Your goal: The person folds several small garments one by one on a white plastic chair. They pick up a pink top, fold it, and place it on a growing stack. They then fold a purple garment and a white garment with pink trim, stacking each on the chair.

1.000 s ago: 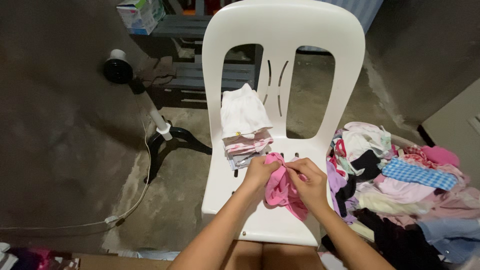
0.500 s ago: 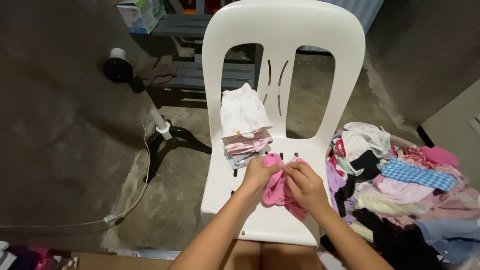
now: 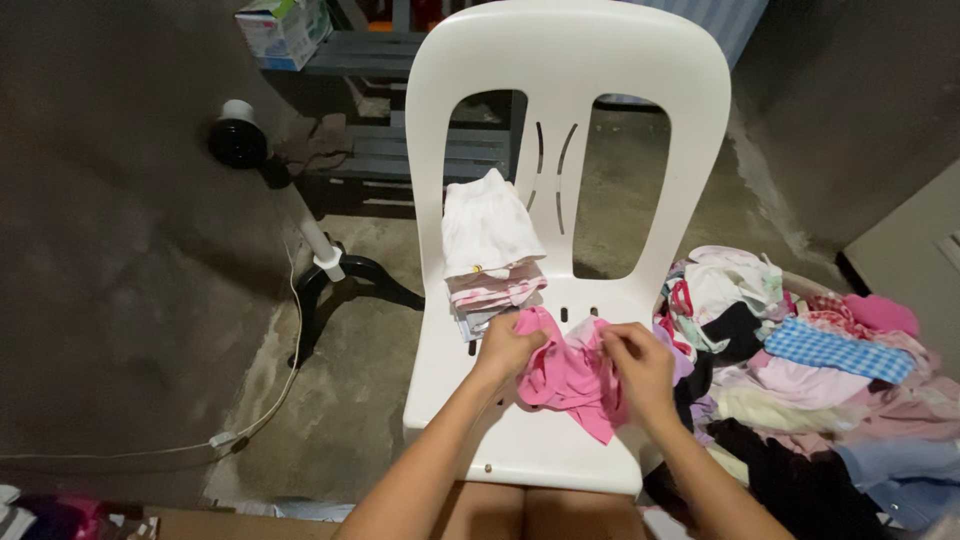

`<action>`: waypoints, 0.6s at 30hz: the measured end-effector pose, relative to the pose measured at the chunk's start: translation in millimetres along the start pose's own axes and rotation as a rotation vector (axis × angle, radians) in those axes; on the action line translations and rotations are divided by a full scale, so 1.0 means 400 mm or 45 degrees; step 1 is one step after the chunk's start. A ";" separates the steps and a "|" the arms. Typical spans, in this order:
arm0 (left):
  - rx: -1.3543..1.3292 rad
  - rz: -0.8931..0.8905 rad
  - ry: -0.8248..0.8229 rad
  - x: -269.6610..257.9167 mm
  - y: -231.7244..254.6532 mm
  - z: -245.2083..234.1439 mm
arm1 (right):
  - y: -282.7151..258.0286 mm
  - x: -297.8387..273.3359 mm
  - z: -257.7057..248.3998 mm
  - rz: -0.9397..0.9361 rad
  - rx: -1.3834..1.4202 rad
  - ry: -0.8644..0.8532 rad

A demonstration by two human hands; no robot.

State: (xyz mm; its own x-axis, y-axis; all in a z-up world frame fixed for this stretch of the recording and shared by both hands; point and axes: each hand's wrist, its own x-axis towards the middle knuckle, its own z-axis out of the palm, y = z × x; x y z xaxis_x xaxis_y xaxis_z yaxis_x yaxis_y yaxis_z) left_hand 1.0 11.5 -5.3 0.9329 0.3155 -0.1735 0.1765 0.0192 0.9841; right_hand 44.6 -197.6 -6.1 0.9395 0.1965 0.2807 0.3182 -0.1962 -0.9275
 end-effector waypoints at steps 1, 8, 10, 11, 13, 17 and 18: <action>-0.066 -0.035 -0.003 0.000 -0.003 -0.005 | 0.014 0.002 -0.009 0.060 0.015 0.042; -0.168 -0.093 -0.002 -0.001 -0.024 -0.013 | 0.108 0.029 -0.046 0.282 -0.009 0.060; -0.022 -0.068 0.002 0.001 -0.031 -0.019 | 0.141 0.051 -0.064 0.305 -0.260 0.021; 0.151 -0.048 0.015 -0.001 -0.035 -0.026 | 0.159 0.059 -0.074 0.233 -0.396 0.007; 0.509 0.003 0.065 -0.006 -0.042 -0.042 | 0.196 0.080 -0.086 0.087 -0.667 -0.023; 1.118 0.027 0.189 -0.035 -0.050 -0.035 | 0.248 0.107 -0.071 0.162 -1.111 -0.216; 1.238 0.007 0.217 -0.044 -0.047 -0.022 | 0.254 0.107 -0.056 0.189 -1.046 -0.209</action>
State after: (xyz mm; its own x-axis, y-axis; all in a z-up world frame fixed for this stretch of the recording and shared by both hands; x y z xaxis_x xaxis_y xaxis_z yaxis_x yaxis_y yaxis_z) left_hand -21.5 14.2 -20.4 0.8902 0.4473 -0.0865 0.4248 -0.7465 0.5122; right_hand 120.0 -230.7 -82.8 0.9686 0.2380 0.0716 0.2438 -0.8537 -0.4602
